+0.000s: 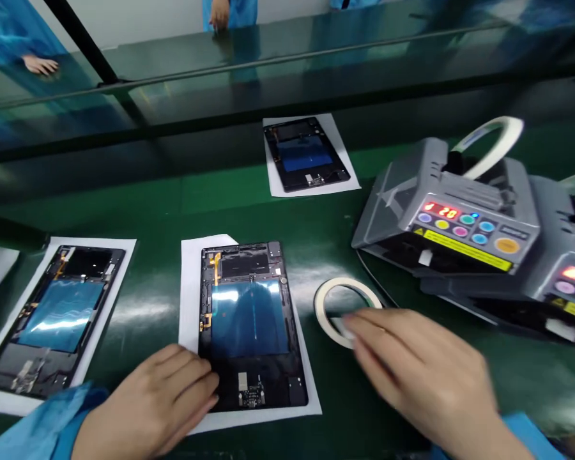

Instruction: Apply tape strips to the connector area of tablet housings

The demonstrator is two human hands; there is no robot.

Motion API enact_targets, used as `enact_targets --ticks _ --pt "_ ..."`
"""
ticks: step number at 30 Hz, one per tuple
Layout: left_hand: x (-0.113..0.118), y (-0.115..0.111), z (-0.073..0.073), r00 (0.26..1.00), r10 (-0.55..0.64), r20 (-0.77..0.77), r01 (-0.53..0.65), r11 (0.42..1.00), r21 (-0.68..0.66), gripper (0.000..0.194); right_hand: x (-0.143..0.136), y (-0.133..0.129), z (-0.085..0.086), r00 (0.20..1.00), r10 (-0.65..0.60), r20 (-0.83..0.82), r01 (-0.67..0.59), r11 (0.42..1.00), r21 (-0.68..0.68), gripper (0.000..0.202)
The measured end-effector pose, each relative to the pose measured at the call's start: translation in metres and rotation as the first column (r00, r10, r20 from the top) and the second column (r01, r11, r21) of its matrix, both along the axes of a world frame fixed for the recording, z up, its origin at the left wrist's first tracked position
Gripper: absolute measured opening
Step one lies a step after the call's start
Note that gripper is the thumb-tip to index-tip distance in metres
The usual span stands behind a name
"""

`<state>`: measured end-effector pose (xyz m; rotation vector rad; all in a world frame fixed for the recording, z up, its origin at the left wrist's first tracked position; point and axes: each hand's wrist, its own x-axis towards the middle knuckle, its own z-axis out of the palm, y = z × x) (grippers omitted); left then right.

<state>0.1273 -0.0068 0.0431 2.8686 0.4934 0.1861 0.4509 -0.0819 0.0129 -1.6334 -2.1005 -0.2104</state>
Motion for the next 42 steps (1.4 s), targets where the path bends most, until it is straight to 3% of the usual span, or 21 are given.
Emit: enact_targets --ticks 2,4,8,11,17,42 --pt "0.002 0.021 0.000 0.998 0.063 -0.001 -0.063 0.997 0.048 0.017 -0.031 0.034 0.007 0.982 0.186 0.008 -0.186 0.982 -0.015 0.014" --pt "0.003 0.043 -0.007 0.989 0.145 -0.001 -0.145 0.985 0.099 0.018 -0.059 0.073 0.010 0.963 0.270 0.012 -0.270 0.963 0.005 0.014" --pt "0.000 0.078 -0.032 0.952 0.304 0.041 -0.307 0.938 0.160 0.022 -0.098 0.137 -0.003 0.965 0.263 0.004 -0.263 0.964 0.032 0.014" --pt "-0.003 0.087 -0.047 0.942 0.330 0.064 -0.336 0.932 0.133 0.031 -0.111 0.163 -0.021 0.960 0.277 -0.034 -0.275 0.961 0.037 0.014" --pt "-0.002 0.082 -0.052 0.950 0.313 0.006 -0.313 0.947 0.067 0.042 -0.113 0.168 -0.038 0.950 0.307 -0.049 -0.306 0.952 0.024 0.013" --pt "0.002 0.079 -0.055 0.936 0.348 -0.047 -0.349 0.937 -0.008 0.042 -0.119 0.167 -0.039 0.940 0.332 0.077 -0.333 0.943 0.002 0.008"
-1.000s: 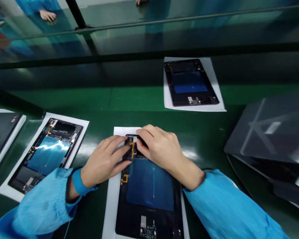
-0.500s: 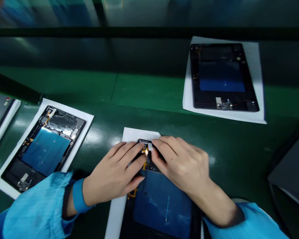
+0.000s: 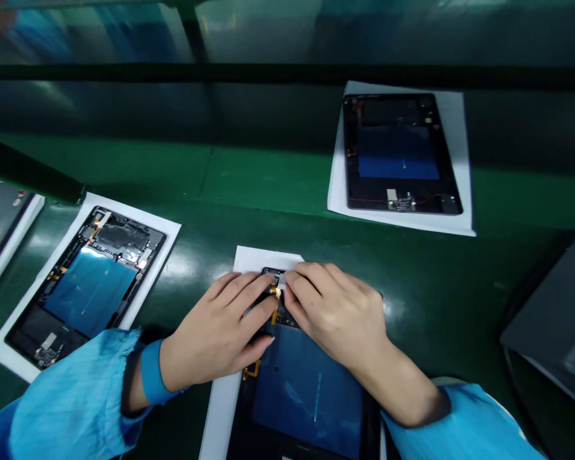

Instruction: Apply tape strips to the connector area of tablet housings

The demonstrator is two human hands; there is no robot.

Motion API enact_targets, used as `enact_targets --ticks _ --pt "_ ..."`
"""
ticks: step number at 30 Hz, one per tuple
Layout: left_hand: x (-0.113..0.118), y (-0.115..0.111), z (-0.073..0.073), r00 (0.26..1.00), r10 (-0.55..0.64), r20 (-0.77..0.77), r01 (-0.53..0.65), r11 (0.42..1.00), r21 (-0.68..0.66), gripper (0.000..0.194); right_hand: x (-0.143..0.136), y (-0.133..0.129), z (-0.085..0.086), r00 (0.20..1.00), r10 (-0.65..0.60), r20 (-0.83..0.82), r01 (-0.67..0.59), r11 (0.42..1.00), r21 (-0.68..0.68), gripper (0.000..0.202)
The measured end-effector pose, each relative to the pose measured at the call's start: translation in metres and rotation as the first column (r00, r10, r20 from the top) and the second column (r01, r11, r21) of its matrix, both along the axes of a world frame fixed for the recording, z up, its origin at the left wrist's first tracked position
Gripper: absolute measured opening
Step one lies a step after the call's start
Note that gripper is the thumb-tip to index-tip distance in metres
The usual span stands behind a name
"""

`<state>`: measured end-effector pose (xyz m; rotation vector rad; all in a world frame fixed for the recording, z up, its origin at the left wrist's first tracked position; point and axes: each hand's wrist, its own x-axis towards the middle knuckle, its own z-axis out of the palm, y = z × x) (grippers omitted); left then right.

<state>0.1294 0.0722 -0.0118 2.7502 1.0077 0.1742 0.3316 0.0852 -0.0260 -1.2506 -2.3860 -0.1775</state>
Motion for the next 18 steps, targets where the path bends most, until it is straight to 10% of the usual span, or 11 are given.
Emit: enact_targets --ticks 18 --pt "-0.001 0.004 -0.002 0.995 0.028 0.101 -0.026 0.999 -0.021 0.049 -0.009 -0.005 0.013 0.980 0.064 0.186 -0.057 0.997 -0.044 0.016"
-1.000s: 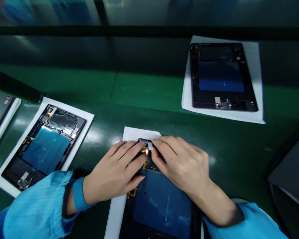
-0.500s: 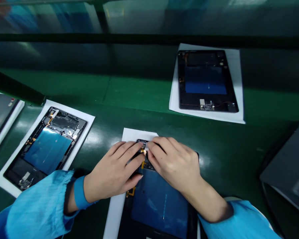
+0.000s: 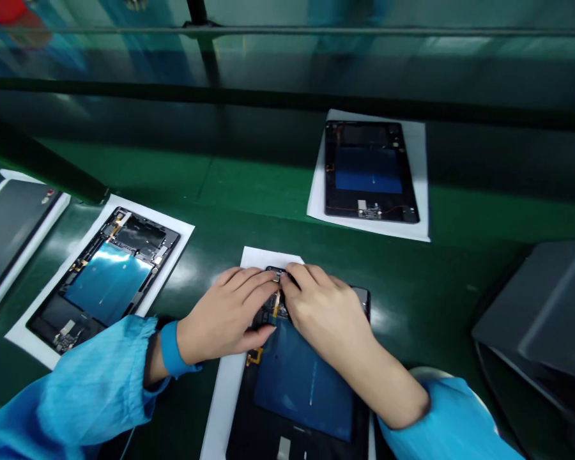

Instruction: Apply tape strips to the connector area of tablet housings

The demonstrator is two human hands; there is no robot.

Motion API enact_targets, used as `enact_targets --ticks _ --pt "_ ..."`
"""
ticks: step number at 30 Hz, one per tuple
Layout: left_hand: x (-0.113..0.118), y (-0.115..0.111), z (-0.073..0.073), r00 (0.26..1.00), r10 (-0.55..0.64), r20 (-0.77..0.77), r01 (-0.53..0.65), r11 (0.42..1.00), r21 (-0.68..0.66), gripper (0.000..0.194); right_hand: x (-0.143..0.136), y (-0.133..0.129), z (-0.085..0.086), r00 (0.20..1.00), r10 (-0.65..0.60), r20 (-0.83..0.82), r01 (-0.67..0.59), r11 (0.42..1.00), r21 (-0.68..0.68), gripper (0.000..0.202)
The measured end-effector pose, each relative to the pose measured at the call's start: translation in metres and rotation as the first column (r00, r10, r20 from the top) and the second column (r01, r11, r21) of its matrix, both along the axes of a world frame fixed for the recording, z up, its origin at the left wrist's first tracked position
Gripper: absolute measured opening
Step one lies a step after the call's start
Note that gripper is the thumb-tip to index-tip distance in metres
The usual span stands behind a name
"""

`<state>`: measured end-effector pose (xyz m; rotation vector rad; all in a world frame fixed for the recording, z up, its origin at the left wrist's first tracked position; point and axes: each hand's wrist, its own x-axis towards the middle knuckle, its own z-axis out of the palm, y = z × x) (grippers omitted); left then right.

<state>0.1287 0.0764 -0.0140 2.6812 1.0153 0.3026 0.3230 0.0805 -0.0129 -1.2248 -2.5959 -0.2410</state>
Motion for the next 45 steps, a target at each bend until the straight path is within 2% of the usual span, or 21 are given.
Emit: enact_targets --ticks 4,6,9,11,12,13,15,17,19,25,28,30,31,33,35,37,39,41,45 --pt "-0.005 0.006 0.002 1.000 0.002 0.014 -0.002 1.000 0.011 0.050 -0.018 -0.006 0.005 0.995 -0.083 0.049 0.086 0.995 -0.057 0.012" --pt "-0.004 0.012 0.003 1.000 -0.008 -0.012 0.009 0.998 0.058 0.048 -0.017 -0.013 0.009 0.991 -0.110 0.079 0.115 0.992 -0.052 0.018" --pt "-0.001 0.021 0.004 0.995 -0.066 -0.075 0.076 0.987 0.140 0.047 0.009 -0.044 0.019 0.996 -0.089 0.009 0.089 0.994 -0.061 0.028" --pt "0.001 0.023 0.005 0.988 -0.100 -0.115 0.120 0.976 0.184 0.043 0.041 -0.080 0.027 0.982 -0.147 -0.118 0.150 0.988 0.022 0.026" --pt "0.001 0.023 0.006 0.985 -0.110 -0.129 0.135 0.970 0.202 0.042 0.060 -0.100 0.029 0.961 -0.214 -0.175 0.239 0.962 0.135 0.028" --pt "0.001 0.023 0.007 0.984 -0.116 -0.139 0.144 0.966 0.217 0.042 0.081 -0.118 0.031 0.923 -0.327 -0.205 0.371 0.898 0.237 0.034" --pt "0.001 0.021 0.008 0.982 -0.114 -0.152 0.148 0.960 0.236 0.041 0.121 -0.145 0.030 0.792 -0.576 -0.203 0.608 0.709 0.358 0.048" --pt "0.002 0.020 0.009 0.982 -0.103 -0.160 0.141 0.958 0.250 0.040 0.152 -0.159 0.025 0.668 -0.723 -0.174 0.731 0.594 0.336 0.056" --pt "0.002 0.019 0.009 0.982 -0.096 -0.163 0.137 0.955 0.263 0.040 0.168 -0.160 0.019 0.619 -0.773 -0.142 0.771 0.561 0.302 0.055" --pt "0.003 0.018 0.007 0.983 -0.093 -0.156 0.133 0.956 0.263 0.041 0.170 -0.143 0.013 0.631 -0.772 -0.082 0.758 0.590 0.280 0.042" --pt "0.002 0.015 0.008 0.983 -0.084 -0.163 0.123 0.962 0.245 0.040 0.168 -0.143 0.018 0.627 -0.773 -0.093 0.760 0.582 0.288 0.031" --pt "0.003 0.011 0.012 0.982 -0.071 -0.177 0.112 0.966 0.231 0.039 0.163 -0.144 0.024 0.667 -0.734 -0.130 0.727 0.602 0.331 0.024" --pt "0.006 0.009 0.015 0.981 -0.065 -0.182 0.106 0.968 0.227 0.038 0.159 -0.143 0.028 0.696 -0.703 -0.147 0.704 0.626 0.337 0.021" --pt "0.015 0.003 0.023 0.983 -0.067 -0.173 0.104 0.970 0.218 0.034 0.147 -0.135 0.034 0.790 -0.589 -0.172 0.611 0.735 0.293 0.015" --pt "0.032 -0.002 0.030 0.984 -0.092 -0.150 0.122 0.973 0.198 0.028 0.132 -0.117 0.034 0.889 -0.415 -0.193 0.447 0.880 0.164 0.008" --pt "0.051 -0.004 0.034 0.983 -0.119 -0.138 0.142 0.975 0.170 0.023 0.119 -0.094 0.027 0.943 -0.250 -0.220 0.263 0.964 0.031 0.008" --pt "0.070 -0.004 0.033 0.982 -0.124 -0.142 0.145 0.978 0.152 0.021 0.109 -0.072 0.014 0.957 -0.168 -0.237 0.160 0.986 -0.053 0.013" --pt "0.085 -0.002 0.027 0.984 -0.114 -0.140 0.135 0.980 0.149 0.021 0.104 -0.058 -0.002 0.958 -0.145 -0.248 0.124 0.987 -0.099 0.017" --pt "0.099 0.003 0.015 0.989 -0.096 -0.112 0.112 0.983 0.146 0.021 0.105 -0.054 -0.020 0.942 -0.131 -0.310 0.100 0.988 -0.114 0.020"
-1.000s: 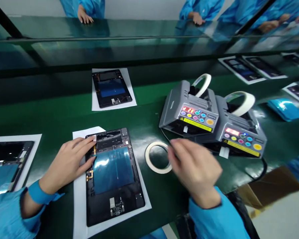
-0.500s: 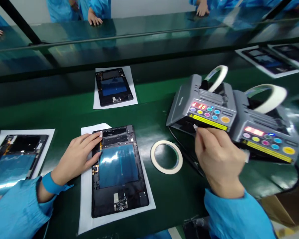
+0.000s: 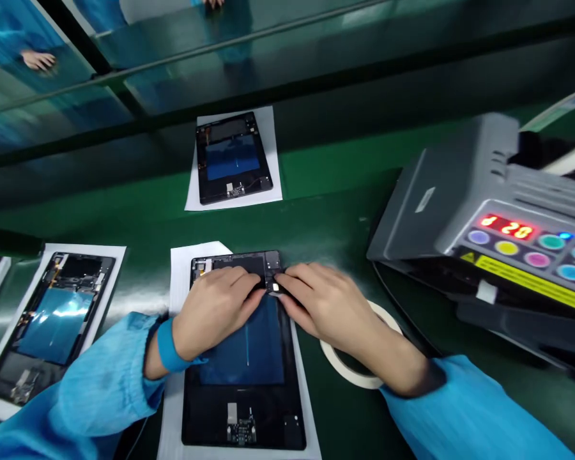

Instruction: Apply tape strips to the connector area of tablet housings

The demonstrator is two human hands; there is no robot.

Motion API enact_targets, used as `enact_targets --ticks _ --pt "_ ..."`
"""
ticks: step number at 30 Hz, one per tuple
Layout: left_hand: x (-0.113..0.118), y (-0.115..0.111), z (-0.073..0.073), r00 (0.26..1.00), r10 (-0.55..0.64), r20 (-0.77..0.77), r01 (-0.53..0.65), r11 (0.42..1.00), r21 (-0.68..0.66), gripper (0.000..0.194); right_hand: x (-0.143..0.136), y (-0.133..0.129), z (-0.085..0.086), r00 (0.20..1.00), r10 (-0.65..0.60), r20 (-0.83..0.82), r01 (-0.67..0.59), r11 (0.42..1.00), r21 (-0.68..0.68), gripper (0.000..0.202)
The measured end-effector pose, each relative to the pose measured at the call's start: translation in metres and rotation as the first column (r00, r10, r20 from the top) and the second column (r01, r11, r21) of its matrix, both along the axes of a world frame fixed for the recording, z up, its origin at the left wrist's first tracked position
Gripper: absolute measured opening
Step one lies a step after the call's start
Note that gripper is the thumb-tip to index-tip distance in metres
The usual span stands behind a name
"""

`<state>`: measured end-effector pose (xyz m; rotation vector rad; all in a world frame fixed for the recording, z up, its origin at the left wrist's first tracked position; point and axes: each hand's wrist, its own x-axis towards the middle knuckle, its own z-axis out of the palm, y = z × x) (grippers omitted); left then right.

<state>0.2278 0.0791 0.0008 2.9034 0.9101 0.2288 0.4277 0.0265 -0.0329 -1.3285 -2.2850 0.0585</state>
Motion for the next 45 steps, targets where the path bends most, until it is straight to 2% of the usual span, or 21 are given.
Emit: enact_targets --ticks 12,22,37,45 --pt "0.009 0.003 -0.010 0.995 -0.067 0.070 0.074 0.991 -0.110 0.024 0.004 -0.001 -0.001 0.997 -0.016 -0.075 0.013 0.999 -0.041 0.022" --pt "0.010 0.003 -0.012 0.987 -0.073 0.144 0.090 0.990 -0.112 0.024 0.003 0.000 0.001 0.996 0.001 -0.090 -0.005 0.999 -0.045 0.023" --pt "0.010 0.004 -0.017 0.980 -0.046 0.191 0.091 0.968 -0.235 0.025 0.003 0.001 0.002 1.000 0.009 0.024 -0.008 0.999 -0.034 0.025" --pt "0.009 0.005 -0.017 0.964 -0.021 0.264 0.090 0.963 -0.254 0.018 0.005 0.001 -0.003 0.988 -0.028 -0.151 0.018 0.998 -0.063 0.025"
